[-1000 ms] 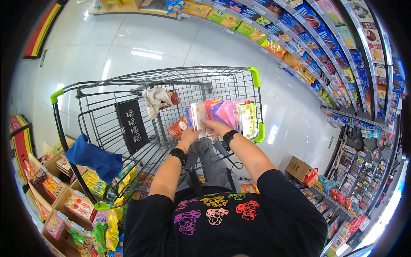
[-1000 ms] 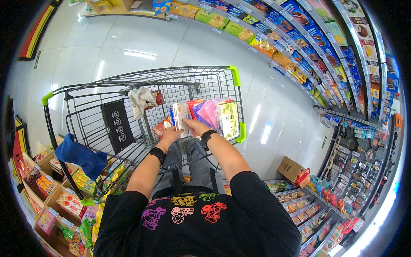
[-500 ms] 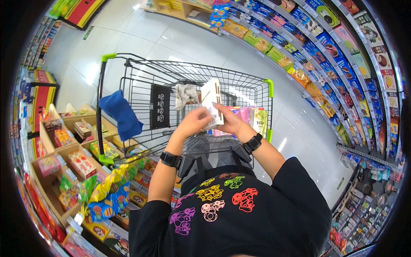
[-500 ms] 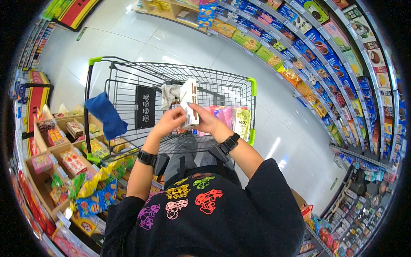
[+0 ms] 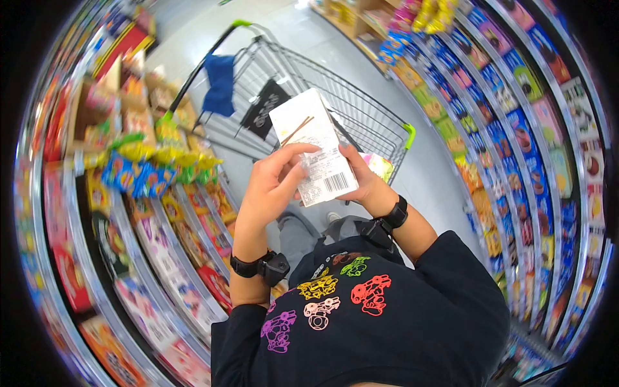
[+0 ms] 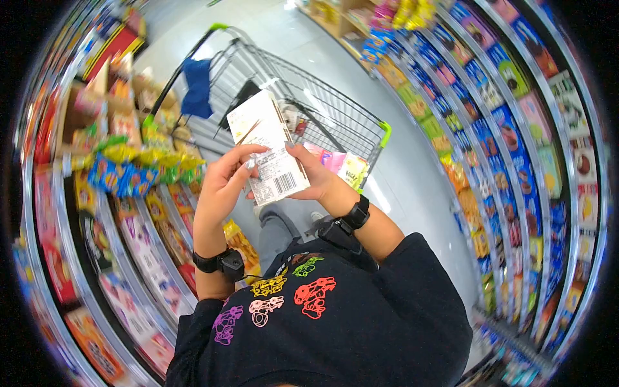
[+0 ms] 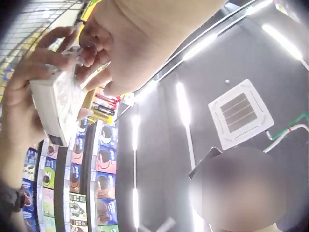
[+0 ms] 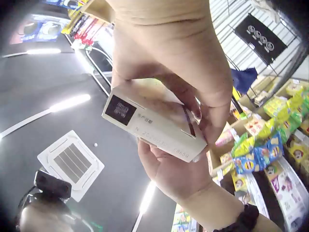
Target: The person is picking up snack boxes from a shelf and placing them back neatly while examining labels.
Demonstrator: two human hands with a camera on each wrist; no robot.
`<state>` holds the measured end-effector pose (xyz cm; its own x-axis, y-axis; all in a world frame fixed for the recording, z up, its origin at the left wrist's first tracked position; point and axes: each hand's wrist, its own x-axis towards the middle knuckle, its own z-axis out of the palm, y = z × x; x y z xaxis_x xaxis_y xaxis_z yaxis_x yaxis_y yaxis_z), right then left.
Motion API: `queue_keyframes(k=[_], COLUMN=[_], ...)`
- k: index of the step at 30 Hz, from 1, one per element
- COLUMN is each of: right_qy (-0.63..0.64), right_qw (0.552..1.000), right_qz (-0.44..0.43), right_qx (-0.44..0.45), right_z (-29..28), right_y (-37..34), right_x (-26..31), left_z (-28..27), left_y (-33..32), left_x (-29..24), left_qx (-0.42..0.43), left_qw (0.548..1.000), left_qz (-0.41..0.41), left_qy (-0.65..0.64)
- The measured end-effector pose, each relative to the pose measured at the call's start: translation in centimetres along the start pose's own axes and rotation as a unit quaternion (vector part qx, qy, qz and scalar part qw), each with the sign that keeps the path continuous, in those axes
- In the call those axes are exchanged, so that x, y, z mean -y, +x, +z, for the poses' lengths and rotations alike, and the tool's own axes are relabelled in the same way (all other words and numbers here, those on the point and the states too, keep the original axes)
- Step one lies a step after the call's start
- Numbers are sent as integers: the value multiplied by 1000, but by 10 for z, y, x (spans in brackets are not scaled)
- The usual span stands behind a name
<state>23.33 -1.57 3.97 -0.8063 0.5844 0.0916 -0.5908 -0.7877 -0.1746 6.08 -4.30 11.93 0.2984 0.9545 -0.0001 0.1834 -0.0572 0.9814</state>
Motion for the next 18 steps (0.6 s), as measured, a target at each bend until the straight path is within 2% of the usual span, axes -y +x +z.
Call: queue_keyframes(k=[3,4,6,8,9,10,11,13,16,17,18], right_qy=[-20,-64,-100,-146,-204,-260,-319,-314,-291,-300,-303], right_qw=[994,991,980,957,947,933,914,889,865,849,837], right_qz=[85,94,168,237,241,247,250,295,295,331,354], right_qx=[60,68,36,76,57,39,23,152,284,283,288], right_z=[23,34,40,47,59,71,74,69,86,69,90], right_y=[8,13,12,18,10,2,-6,-3,-7,-7,-18], right_x=[-32,-46,-74,-105,-122,-137,-148,-196,-261,-281,-303], left_z=[-4,-4,-2,-1,3,9,16,25,55,66,78], left_y=[-66,-89,-135,-185,-210,-234,-251,-301,-373,-393,-420], left_x=[-31,-36,-42,-44,-50,-45,-47,-52,-64,-68,-71], left_qx=[-68,-101,-176,-243,-257,-309,-332,-385,-463,-484,-502], left_qw=[996,992,982,960,964,947,938,914,865,854,843], left_qz=[0,5,-8,38,-45,17,7,53,99,66,33], left_qy=[53,71,70,135,55,84,100,112,167,181,192])
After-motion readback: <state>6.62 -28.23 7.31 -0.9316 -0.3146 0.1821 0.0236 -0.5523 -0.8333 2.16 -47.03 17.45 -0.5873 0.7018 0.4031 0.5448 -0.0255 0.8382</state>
